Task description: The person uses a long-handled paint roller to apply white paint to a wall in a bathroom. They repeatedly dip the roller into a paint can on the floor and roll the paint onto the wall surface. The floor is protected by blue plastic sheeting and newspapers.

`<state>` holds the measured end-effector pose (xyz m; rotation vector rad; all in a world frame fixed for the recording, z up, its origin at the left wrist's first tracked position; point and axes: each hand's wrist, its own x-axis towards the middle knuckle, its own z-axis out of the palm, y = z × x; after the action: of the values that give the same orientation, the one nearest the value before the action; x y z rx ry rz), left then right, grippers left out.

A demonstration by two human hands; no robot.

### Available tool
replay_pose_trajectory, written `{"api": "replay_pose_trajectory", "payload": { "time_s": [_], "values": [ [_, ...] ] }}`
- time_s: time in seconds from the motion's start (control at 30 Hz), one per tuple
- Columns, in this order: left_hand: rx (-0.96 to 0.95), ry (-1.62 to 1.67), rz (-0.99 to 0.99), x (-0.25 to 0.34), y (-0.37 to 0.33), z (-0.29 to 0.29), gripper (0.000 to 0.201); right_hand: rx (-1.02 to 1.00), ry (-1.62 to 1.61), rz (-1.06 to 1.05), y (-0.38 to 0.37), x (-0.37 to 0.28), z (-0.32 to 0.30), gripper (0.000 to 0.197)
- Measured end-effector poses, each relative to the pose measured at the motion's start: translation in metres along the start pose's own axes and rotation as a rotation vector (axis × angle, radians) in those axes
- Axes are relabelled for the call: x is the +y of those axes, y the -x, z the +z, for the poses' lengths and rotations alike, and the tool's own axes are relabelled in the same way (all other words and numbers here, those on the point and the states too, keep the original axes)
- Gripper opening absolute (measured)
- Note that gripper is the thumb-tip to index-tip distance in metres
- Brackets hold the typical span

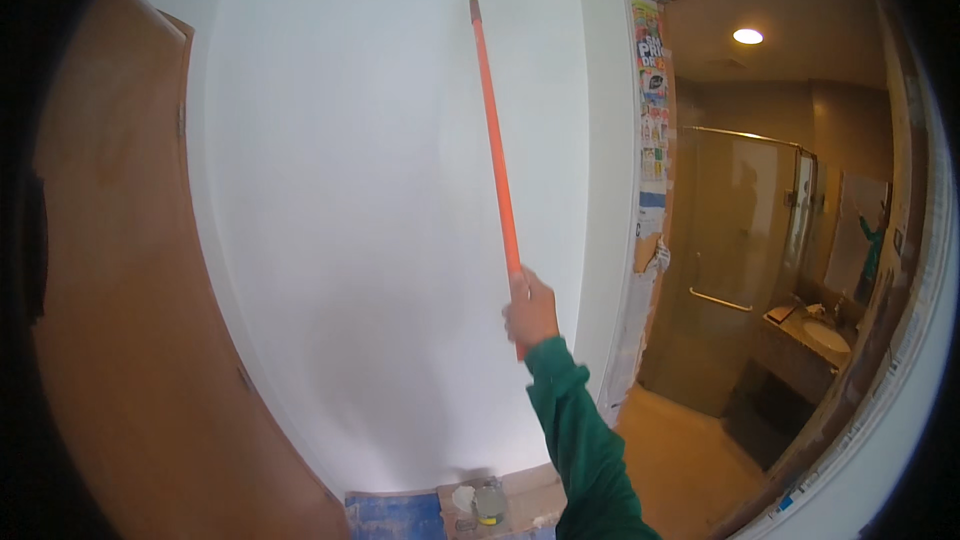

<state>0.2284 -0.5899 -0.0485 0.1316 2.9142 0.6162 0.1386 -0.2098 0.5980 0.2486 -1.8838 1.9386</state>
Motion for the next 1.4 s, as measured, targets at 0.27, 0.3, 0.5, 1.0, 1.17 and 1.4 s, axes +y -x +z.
{"api": "replay_pose_trajectory", "payload": {
  "time_s": [0.27, 0.3, 0.5, 1.0, 1.17, 1.4],
  "values": [
    [-0.030, 0.593, 0.004, 0.016, 0.013, 0.016, 0.017, -0.017, -0.027, 0.196, 0.143, 0.097, -0.037, 0.039],
    [0.013, 0.562, 0.229, 0.101, 0.002, -0.016, 0.024, 0.024, 0.031, 0.237, 0.165, 0.120, -0.062, 0.039],
    [-0.163, 1.268, 0.031, 0.302, 0.006, -0.192, 0.026, 0.046, 0.112, 0.333, 0.293, 0.188, -0.092, 0.037],
    [-0.421, 1.459, 0.005, 0.392, -0.011, -0.172, 0.035, 0.123, 0.251, 0.352, 0.465, 0.263, -0.117, 0.042],
    [-0.252, 1.290, 0.215, 0.412, -0.028, -0.212, 0.032, 0.118, 0.092, 0.548, 0.421, 0.251, -0.107, 0.037],
    [-0.191, 1.369, 0.295, 0.420, -0.034, -0.281, 0.036, 0.076, -0.051, 0.349, 0.308, 0.217, -0.089, 0.039]
  ]
}}
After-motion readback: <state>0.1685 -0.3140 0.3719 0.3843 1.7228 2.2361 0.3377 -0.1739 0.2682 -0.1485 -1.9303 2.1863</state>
